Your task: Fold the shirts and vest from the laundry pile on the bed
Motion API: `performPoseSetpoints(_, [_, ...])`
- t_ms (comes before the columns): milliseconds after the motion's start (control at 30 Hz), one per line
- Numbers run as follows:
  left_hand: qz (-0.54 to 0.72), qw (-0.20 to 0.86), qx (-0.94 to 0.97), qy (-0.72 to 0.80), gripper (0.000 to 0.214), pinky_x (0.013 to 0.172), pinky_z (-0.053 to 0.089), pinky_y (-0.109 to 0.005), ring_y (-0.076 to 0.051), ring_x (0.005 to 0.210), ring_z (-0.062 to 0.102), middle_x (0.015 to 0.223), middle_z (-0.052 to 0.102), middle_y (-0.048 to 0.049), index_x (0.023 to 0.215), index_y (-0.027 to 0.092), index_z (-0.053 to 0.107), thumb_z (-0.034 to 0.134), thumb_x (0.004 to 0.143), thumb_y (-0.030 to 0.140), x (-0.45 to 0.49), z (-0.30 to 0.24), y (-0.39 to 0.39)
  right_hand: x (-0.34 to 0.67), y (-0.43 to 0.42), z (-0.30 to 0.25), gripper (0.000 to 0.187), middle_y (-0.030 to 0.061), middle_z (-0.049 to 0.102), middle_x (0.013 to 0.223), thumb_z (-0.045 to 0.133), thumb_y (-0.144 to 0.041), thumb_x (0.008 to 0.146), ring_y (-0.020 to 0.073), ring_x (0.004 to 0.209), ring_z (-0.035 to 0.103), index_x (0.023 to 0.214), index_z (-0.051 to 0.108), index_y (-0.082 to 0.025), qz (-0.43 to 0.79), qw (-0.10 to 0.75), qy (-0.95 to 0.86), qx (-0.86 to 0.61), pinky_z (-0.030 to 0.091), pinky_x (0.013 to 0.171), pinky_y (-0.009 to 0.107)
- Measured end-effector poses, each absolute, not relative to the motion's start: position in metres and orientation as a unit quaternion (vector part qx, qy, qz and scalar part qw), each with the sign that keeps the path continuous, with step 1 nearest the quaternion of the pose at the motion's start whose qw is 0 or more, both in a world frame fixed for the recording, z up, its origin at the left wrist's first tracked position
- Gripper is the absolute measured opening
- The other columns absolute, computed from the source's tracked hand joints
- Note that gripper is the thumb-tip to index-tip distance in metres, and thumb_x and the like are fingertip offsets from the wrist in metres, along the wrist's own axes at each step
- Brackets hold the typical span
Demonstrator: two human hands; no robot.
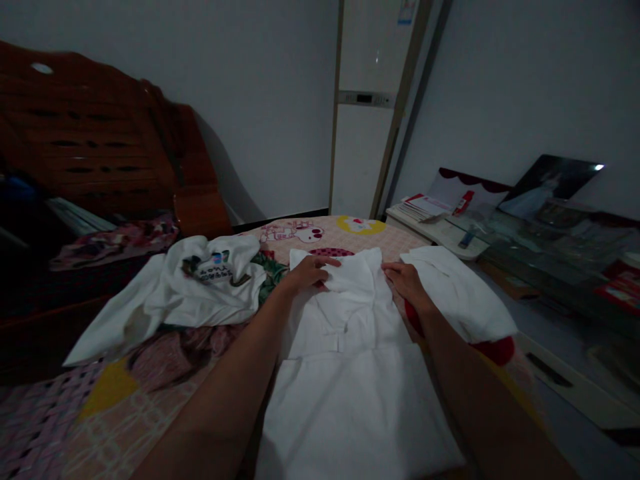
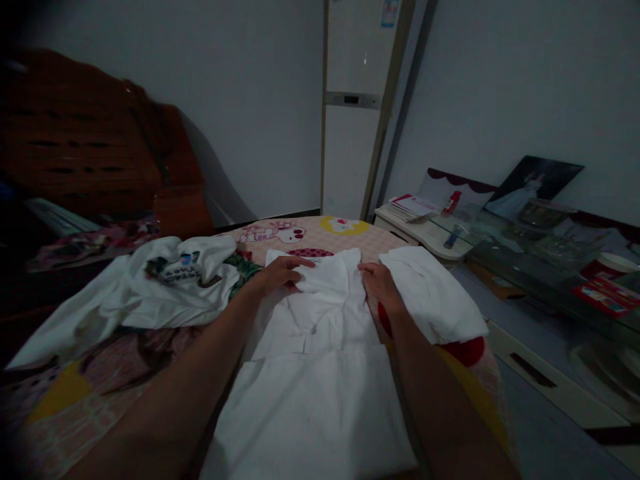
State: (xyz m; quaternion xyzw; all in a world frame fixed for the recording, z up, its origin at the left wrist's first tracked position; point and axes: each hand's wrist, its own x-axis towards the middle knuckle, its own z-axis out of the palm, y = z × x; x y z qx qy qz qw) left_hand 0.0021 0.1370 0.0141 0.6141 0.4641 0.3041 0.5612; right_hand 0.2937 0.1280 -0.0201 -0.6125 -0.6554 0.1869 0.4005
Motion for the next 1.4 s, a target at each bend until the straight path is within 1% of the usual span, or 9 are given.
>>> performPoseSetpoints(267, [0.324,0.482,0.632,0.513,0.021,0.049,0.051,-0.021,-0.010,0.053,0.057,0.065,0.058,0.0022,0.091,0.013,0.065,0.071,0.074,0.022,-0.003,0.001,0.143,0.292,0.128,-0.022,0.034,0.0072,0.075,0.108,0.051,-0.017,0.081,0.0190,0.099,0.068,0.104,0.076,-0.017,0.133,0.361,-0.666,-0.639,0.049,0.093,0.030])
performPoseSetpoints(433, [0.325,0.453,0.619,0.553,0.022,0.050,0.051,-0.020,-0.008,0.049,0.055,0.061,0.055,0.0054,0.090,0.013,0.061,0.069,0.070,0.006,0.001,-0.004,0.144,0.288,0.152,-0.015,0.038,0.0077,0.075,0.103,0.044,-0.017,0.086,0.0171,0.093,0.068,0.111,0.072,-0.015,0.107,0.260,-0.636,-0.719,0.050,0.083,0.025])
performPoseSetpoints(567, [0.314,0.453,0.624,0.553,0.024,0.050,0.051,-0.020,-0.008,0.049,0.056,0.061,0.055,0.0055,0.093,0.013,0.060,0.063,0.072,0.001,-0.001,-0.005,0.145,0.280,0.181,-0.004,0.030,0.0159,0.074,0.089,0.049,-0.019,0.085,0.0234,0.088,0.070,0.092,0.075,-0.008,0.101,0.210,-0.615,-0.753,0.050,0.076,0.028])
performPoseSetpoints(667, [0.313,0.452,0.629,0.549,0.024,0.050,0.051,-0.021,-0.008,0.049,0.056,0.061,0.056,0.0055,0.094,0.013,0.060,0.063,0.072,0.003,-0.002,-0.005,0.144,0.270,0.193,0.002,0.028,0.0225,0.072,0.100,0.059,-0.026,0.081,0.0306,0.097,0.068,0.092,0.073,-0.005,0.084,0.181,-0.606,-0.770,0.050,0.079,0.033])
performPoseSetpoints(733, [0.311,0.439,0.638,0.551,0.024,0.051,0.051,-0.022,-0.009,0.050,0.056,0.062,0.057,0.0054,0.094,0.014,0.061,0.063,0.072,0.004,-0.002,-0.004,0.143,0.264,0.193,0.002,0.027,0.0218,0.070,0.107,0.060,-0.025,0.082,0.0310,0.102,0.066,0.098,0.072,-0.007,0.070,0.171,-0.610,-0.771,0.049,0.082,0.034])
performPoseSetpoints(900, [0.281,0.277,0.709,0.584,0.028,0.060,0.050,-0.022,-0.010,0.058,0.060,0.068,0.064,0.0021,0.095,0.016,0.064,0.063,0.070,0.003,0.000,0.000,0.142,0.254,0.181,-0.010,0.032,0.0221,0.067,0.113,0.043,-0.021,0.095,0.0289,0.111,0.062,0.120,0.061,-0.010,-0.001,0.156,-0.633,-0.758,0.044,0.091,0.037])
performPoseSetpoints(1033, [0.245,0.187,0.736,0.603,0.029,0.071,0.050,-0.025,-0.015,0.070,0.064,0.074,0.069,-0.0017,0.095,0.017,0.066,0.066,0.068,0.006,0.001,0.000,0.142,0.252,0.176,-0.010,0.031,0.0234,0.067,0.110,0.040,-0.021,0.097,0.0292,0.105,0.064,0.117,0.059,-0.008,-0.043,0.102,-0.652,-0.750,0.045,0.087,0.037])
performPoseSetpoints(1267, [0.241,0.186,0.731,0.611,0.027,0.071,0.047,-0.023,-0.014,0.074,0.065,0.080,0.072,-0.0027,0.099,0.016,0.067,0.067,0.073,0.014,0.000,-0.003,0.141,0.240,0.135,0.029,0.023,0.0166,0.069,0.107,0.052,-0.016,0.089,0.0241,0.099,0.064,0.106,0.067,-0.012,-0.059,0.172,-0.693,-0.697,0.045,0.084,0.032])
performPoseSetpoints(1400, [0.243,0.187,0.727,0.614,0.024,0.071,0.047,-0.023,-0.015,0.074,0.065,0.083,0.073,-0.0034,0.097,0.016,0.068,0.066,0.074,0.016,0.001,-0.002,0.138,0.217,0.080,0.041,0.014,0.0051,0.072,0.082,0.058,-0.017,0.085,0.0161,0.077,0.064,0.082,0.072,-0.017,0.100,0.236,-0.821,-0.510,0.045,0.071,0.025])
